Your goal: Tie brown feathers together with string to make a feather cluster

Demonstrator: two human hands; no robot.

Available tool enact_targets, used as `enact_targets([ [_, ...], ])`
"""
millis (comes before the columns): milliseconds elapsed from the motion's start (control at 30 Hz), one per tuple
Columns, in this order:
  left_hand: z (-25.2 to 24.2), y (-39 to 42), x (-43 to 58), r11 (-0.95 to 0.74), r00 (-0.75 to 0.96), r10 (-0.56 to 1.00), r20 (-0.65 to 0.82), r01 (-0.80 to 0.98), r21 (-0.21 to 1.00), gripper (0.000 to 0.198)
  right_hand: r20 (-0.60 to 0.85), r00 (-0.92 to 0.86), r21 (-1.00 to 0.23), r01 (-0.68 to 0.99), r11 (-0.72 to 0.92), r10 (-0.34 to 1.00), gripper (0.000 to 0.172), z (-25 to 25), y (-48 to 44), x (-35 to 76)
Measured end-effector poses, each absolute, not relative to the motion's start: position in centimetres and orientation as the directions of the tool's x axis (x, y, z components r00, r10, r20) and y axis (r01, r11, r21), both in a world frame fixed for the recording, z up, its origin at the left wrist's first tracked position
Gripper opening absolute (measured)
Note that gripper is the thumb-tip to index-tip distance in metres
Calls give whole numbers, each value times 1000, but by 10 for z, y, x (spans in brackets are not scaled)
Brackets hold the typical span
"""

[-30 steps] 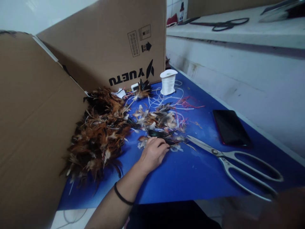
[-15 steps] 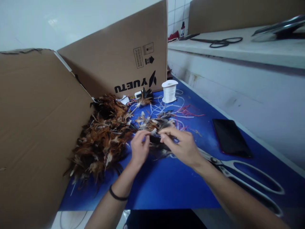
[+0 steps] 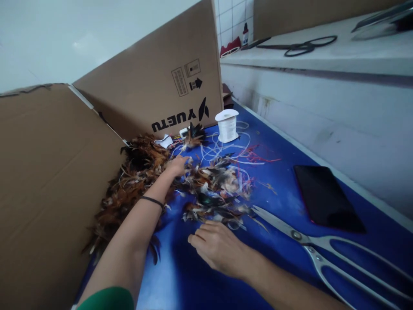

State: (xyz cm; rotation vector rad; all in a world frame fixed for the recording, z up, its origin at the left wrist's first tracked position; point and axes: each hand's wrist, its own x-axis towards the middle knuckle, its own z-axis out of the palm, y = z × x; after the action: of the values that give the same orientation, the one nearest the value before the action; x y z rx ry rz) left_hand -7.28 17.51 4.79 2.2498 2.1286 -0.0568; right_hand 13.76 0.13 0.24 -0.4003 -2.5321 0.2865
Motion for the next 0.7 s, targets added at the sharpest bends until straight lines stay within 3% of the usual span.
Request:
enact_targets([
  [167,36,201,-68,-126,113,979,-168,989,-72,61,420,-850,-247,231,941,319,6,5,-6,137],
  [433,26,223,-58,-78,64,985,-157,994,-81,15,411,-874,-246,167,955,259,10,1,-13,133],
  [567,30,217,-48,-33,35,992,-123,999,21,11,392,-881,-260,168,951,263,11,2,-10,132],
  [700,34,204,-35,-23,46,994,-96,974,223,16,388,-877,-266,189,945,285,9,3,-8,132],
])
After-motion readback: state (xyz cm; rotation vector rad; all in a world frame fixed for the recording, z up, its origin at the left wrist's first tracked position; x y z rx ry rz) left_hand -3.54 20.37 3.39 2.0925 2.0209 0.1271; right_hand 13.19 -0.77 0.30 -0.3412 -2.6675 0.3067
